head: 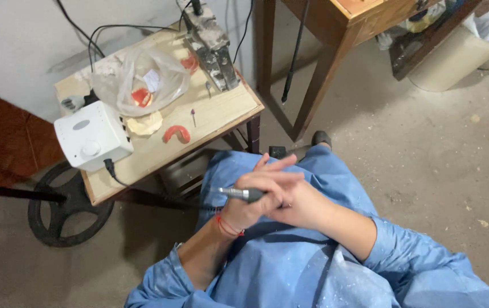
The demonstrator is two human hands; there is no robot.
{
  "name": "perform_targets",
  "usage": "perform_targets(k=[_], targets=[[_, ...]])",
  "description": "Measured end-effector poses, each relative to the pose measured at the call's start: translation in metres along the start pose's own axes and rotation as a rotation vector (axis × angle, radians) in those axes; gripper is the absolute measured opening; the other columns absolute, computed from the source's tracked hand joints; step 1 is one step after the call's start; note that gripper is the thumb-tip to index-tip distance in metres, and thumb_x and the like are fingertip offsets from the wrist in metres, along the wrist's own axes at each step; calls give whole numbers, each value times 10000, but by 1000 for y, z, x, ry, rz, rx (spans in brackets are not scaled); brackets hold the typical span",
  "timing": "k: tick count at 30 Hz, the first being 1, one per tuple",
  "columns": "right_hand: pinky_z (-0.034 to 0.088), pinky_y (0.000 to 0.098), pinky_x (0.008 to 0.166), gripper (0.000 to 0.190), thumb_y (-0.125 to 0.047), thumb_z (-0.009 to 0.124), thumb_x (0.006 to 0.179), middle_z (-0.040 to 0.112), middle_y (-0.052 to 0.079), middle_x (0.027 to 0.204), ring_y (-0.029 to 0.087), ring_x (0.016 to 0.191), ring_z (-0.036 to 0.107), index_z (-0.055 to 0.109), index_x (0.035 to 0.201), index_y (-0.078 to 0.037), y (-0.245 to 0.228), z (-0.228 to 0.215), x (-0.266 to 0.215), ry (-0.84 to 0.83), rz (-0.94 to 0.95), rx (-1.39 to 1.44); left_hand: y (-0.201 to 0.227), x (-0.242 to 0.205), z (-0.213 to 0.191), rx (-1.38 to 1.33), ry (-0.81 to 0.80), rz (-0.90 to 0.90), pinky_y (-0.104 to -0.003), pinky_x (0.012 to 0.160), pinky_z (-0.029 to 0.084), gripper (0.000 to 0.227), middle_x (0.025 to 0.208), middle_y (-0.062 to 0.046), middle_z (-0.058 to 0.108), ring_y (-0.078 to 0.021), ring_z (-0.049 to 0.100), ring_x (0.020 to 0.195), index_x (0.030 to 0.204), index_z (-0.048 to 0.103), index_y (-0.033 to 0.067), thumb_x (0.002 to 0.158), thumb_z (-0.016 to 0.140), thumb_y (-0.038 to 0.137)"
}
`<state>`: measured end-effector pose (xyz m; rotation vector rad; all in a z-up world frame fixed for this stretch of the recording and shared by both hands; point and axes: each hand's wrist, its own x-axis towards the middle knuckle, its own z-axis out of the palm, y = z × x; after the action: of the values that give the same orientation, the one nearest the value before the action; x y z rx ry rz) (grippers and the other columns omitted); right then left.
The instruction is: The person uses a rotary tool to polish a set of dentures held in their left hand. They switch the tool's burr bit and continue polishing the dentures on their lap.
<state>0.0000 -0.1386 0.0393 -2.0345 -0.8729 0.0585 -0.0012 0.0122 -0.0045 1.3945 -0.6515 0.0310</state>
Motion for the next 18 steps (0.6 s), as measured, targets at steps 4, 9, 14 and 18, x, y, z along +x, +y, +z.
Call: perform_targets(k=[4,9,14,18], targets=[[524,575,837,546,-229,781,836,698,349,1103,493,972,679,632,1291,34,55,-10,-19,-99,6,103,-15,-2,4,64,-192,94,-468,1332,-52,311,1240,-55,779,-319,570,1447,694,740,182,924,740,392],[317,466,1219,693,-416,757,917,614,316,1382,409,1347,562,608,1363,94,105,16,-35,-498,-60,409,8,4,0,-53,-153,99,-568,1255,304,567,1145,-109,791,-329,731,1198,1003,794,61,853,787,608],[298,192,319,326,-187,1034,674,582,-10,427,75,364,461,737,664,-53,157,45,-38,-562,291,843,26,1,-36,-96,154,241,-464,1031,569,359,871,-154,798,-321,798,874,867,779,-31,962,751,314],[313,175,302,321,-158,1030,688,592,-9,406,46,336,451,742,670,-18,157,47,-24,-612,398,832,26,-10,-50,-168,256,325,-460,1052,547,260,837,-156,790,-342,793,884,836,759,-11,985,712,197]])
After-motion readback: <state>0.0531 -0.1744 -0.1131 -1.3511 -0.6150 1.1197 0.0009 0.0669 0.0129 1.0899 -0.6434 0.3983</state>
